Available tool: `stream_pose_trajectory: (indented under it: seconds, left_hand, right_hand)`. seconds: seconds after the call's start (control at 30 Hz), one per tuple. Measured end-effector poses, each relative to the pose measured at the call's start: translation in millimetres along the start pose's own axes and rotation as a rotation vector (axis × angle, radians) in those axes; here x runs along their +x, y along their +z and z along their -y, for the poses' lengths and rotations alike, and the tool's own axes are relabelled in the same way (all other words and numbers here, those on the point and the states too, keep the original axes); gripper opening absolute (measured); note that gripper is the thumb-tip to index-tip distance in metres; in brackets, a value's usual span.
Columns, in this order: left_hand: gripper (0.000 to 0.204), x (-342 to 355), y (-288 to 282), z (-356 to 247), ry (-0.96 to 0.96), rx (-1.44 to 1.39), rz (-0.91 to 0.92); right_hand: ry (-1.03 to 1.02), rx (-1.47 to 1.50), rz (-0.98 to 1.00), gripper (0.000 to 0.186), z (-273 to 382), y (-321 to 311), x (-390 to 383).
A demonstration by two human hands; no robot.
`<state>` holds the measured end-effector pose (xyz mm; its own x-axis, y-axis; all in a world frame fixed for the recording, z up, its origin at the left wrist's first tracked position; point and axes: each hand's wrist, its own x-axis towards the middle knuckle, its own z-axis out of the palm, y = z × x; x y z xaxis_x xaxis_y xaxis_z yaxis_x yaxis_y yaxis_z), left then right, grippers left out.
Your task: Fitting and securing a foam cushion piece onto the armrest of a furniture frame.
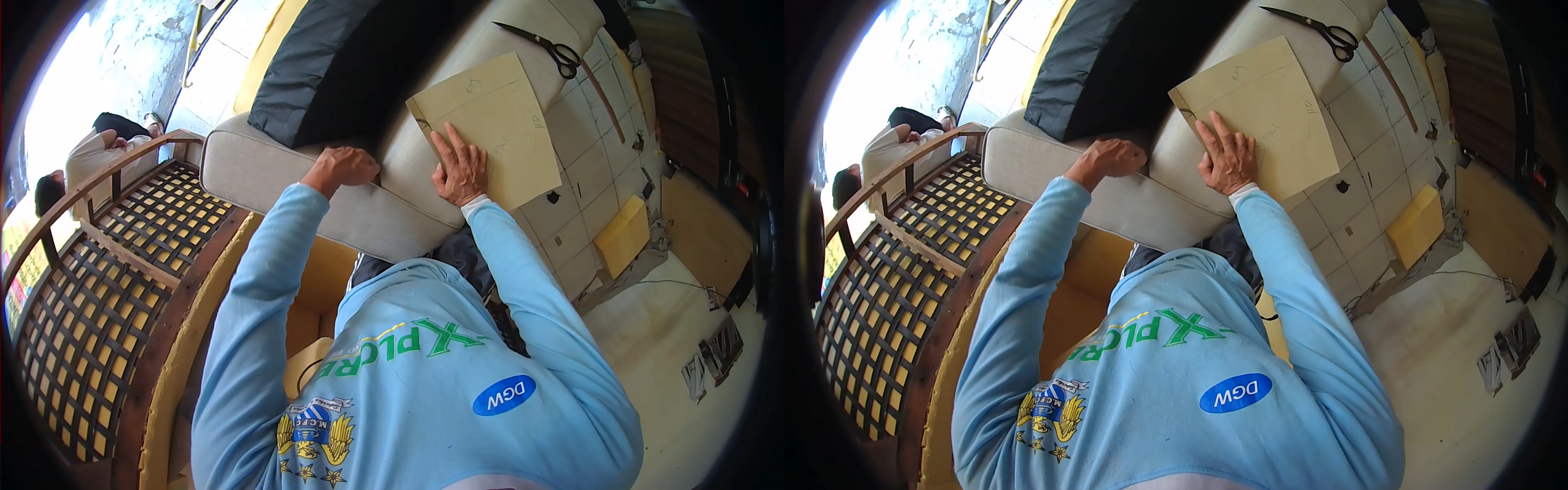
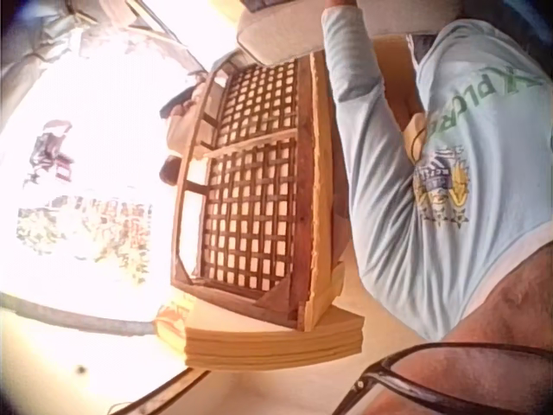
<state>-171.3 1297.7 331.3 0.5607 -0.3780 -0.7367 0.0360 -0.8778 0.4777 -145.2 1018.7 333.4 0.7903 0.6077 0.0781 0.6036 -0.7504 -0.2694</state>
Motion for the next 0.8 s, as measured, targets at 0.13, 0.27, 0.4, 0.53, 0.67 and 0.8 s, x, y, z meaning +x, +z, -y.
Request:
stream_pose_trajectory:
  seconds: [0.13,0.27,0.4,0.53,0.67,0.8]
  left_hand:
    - [0.041,42,-2,13,0.130,0.162,0.195]
    - [0.042,58,7,18,0.183,0.429,0.409]
    - [0.043,67,16,21,-0.060,0.225,0.367]
    - [0.050,81,27,21,-0.258,-0.044,0.187]
    - [0.054,90,41,8,-0.549,-0.017,0.083]
    - [0.059,81,35,-7,-0.602,0.083,-0.002]
  right_hand:
    - [0.011,0.004,0.012,0.079,-2,1,0]
    - [0.020,0.032,-0.013,0.079,-4,1,0]
    - [0.020,0.031,0.016,0.080,-4,0,2]
    - [0.021,0.031,0.028,0.080,-4,0,2]
    - [0.018,0.033,0.003,0.080,-3,-1,2]
    - [0.007,0.025,0.019,0.080,-4,-2,3]
